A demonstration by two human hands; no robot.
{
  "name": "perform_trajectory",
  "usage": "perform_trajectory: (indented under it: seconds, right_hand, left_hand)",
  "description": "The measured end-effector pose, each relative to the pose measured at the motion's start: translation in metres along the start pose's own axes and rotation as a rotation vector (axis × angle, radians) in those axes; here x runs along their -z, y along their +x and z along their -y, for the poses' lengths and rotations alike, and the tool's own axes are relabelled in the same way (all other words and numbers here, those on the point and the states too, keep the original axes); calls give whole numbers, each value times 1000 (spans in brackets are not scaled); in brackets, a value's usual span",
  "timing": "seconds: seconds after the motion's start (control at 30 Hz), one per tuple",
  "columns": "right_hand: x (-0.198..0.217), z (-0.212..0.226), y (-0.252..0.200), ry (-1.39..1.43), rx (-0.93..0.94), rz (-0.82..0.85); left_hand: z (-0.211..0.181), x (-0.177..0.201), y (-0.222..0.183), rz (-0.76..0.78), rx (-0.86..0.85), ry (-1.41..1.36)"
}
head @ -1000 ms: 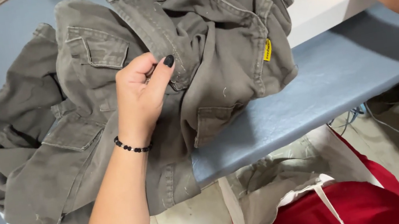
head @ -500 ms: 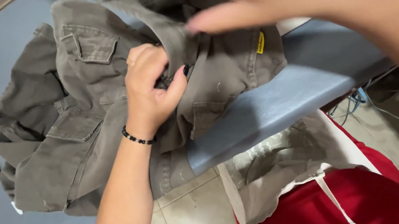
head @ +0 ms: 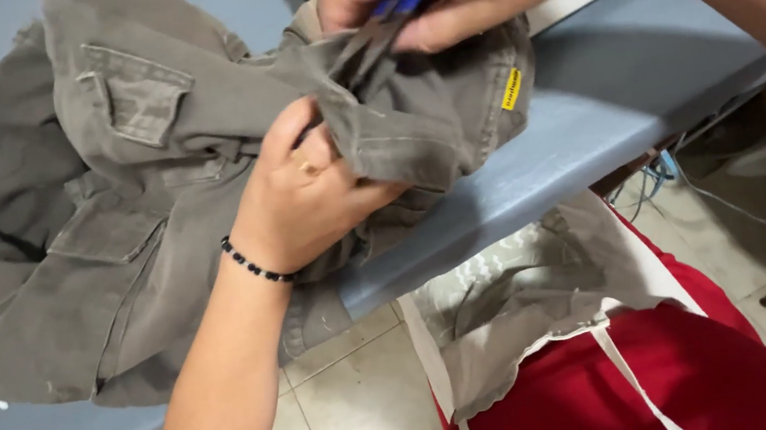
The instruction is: Removing loose threads from a pair of cargo pants using a small hand-held thread nipper.
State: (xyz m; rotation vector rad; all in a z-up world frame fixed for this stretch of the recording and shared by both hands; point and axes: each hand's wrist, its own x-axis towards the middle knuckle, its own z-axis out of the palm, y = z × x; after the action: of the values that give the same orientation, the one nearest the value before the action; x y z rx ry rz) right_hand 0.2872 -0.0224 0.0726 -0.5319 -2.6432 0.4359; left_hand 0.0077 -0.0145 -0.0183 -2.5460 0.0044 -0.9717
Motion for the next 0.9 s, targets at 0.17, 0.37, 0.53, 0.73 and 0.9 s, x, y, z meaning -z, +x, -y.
perform_trajectory:
  seconds: [0.17,0.37,0.53,0.73,0.9]
  right_hand:
    - [3,82,-93,-183,-139,-94]
    - [-107,106,-161,-1070,-41,-64]
    - [-143,89,-152,-992,-153,-19]
    - [-132,93,-157,-713,-371,222]
    - [-71,114,-131,-337,-295,173]
  left_hand:
    - [5,7,-2,-159,61,136]
    - [8,2,5,-286,150,-133]
    - [5,-1,2,-246,175,17]
    - [8,27,2,-108,154,162]
    - [-13,30,11,-182,-90,303]
